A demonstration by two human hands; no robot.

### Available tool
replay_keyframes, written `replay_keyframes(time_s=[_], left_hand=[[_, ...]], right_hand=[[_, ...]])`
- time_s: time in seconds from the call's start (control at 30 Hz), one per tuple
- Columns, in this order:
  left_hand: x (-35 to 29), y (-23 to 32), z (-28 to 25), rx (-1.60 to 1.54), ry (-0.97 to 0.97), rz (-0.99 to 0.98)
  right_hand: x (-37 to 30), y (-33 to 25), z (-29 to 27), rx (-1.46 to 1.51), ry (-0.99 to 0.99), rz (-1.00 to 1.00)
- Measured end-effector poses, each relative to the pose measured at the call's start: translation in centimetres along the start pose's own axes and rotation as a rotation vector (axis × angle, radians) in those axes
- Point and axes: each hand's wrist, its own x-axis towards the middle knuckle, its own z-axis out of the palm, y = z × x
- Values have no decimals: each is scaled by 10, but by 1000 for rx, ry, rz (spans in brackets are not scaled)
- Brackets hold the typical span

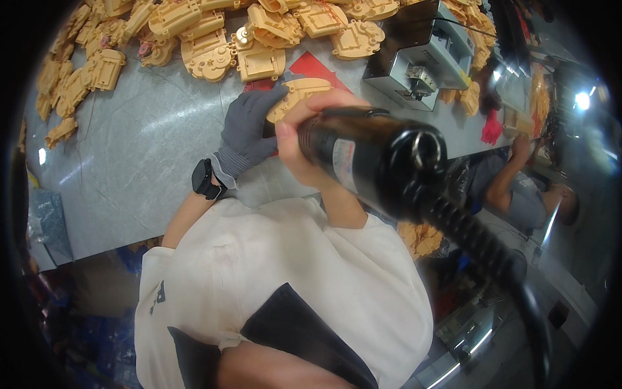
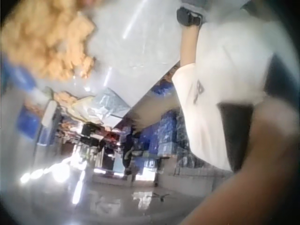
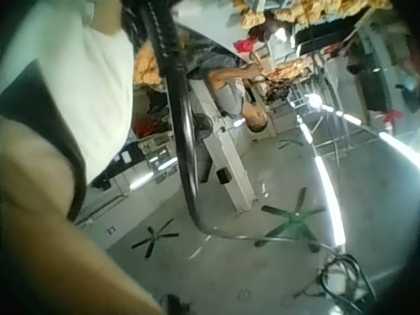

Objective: The person assembles small plastic toy tank components by hand, joining them with screws using an electric screwdriver.

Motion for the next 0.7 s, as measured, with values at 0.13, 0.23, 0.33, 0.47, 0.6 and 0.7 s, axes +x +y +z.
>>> replay_keyframes(time_s=[0.13, 0.23, 0.33, 0.47, 0.6, 0.7], left_hand=[[2, -2, 0, -46, -12, -11], [1, -5, -1, -62, -5, 2], [6, 2, 2, -55, -19, 59], [6, 3, 1, 6, -41, 38], [5, 6, -1, 37, -64, -40], [8, 11, -1, 41, -86, -34]], right_hand=[[-2, 3, -1, 97, -21, -4], [-1, 2, 4, 82, -4, 27], [-7, 3, -4, 63, 41, 56], [-4, 2, -5, 260, 248, 157], [9, -9, -78, 122, 618, 82], [22, 1, -143, -43, 804, -62]])
